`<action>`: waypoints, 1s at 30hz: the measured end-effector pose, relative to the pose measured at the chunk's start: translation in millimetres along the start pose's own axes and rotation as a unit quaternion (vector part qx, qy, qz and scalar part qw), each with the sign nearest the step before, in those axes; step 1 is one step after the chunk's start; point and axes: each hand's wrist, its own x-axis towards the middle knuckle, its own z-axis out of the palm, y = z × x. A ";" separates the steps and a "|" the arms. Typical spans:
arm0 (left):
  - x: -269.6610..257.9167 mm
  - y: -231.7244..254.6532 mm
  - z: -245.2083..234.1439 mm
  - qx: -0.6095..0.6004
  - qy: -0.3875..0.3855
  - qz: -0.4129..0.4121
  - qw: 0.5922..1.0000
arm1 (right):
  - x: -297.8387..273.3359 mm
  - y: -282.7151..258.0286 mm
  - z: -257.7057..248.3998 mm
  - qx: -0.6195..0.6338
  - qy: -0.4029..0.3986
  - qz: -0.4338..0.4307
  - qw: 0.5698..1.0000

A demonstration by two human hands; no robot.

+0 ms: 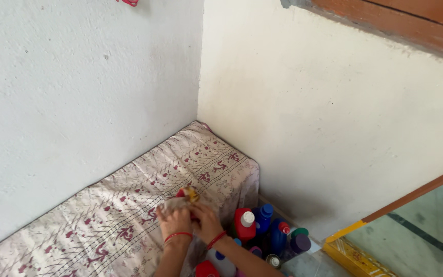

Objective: The person sits on the floor and moves several plastic bottles of cleaning and personal care products from a low bench to the floor, then wipes the bench surface with a cloth. The person also wipes the exterior of a large blue bottle before placing it back among the others.

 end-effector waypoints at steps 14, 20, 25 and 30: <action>-16.4 -28.3 33.0 -0.046 -0.251 -0.099 0.962 | -32.6 31.1 20.1 -0.184 -0.133 -0.053 0.973; -14.6 -44.2 54.5 -0.030 -0.182 -0.053 0.981 | -31.2 31.3 -4.4 -0.172 -0.194 0.035 0.965; -16.4 -36.2 62.2 -0.035 -0.174 -0.035 0.983 | -38.1 8.6 4.7 -0.149 -0.190 -0.015 0.970; -11.2 -33.6 65.8 -0.014 -0.218 -0.080 0.972 | -46.3 2.2 14.2 -0.171 -0.208 -0.025 0.963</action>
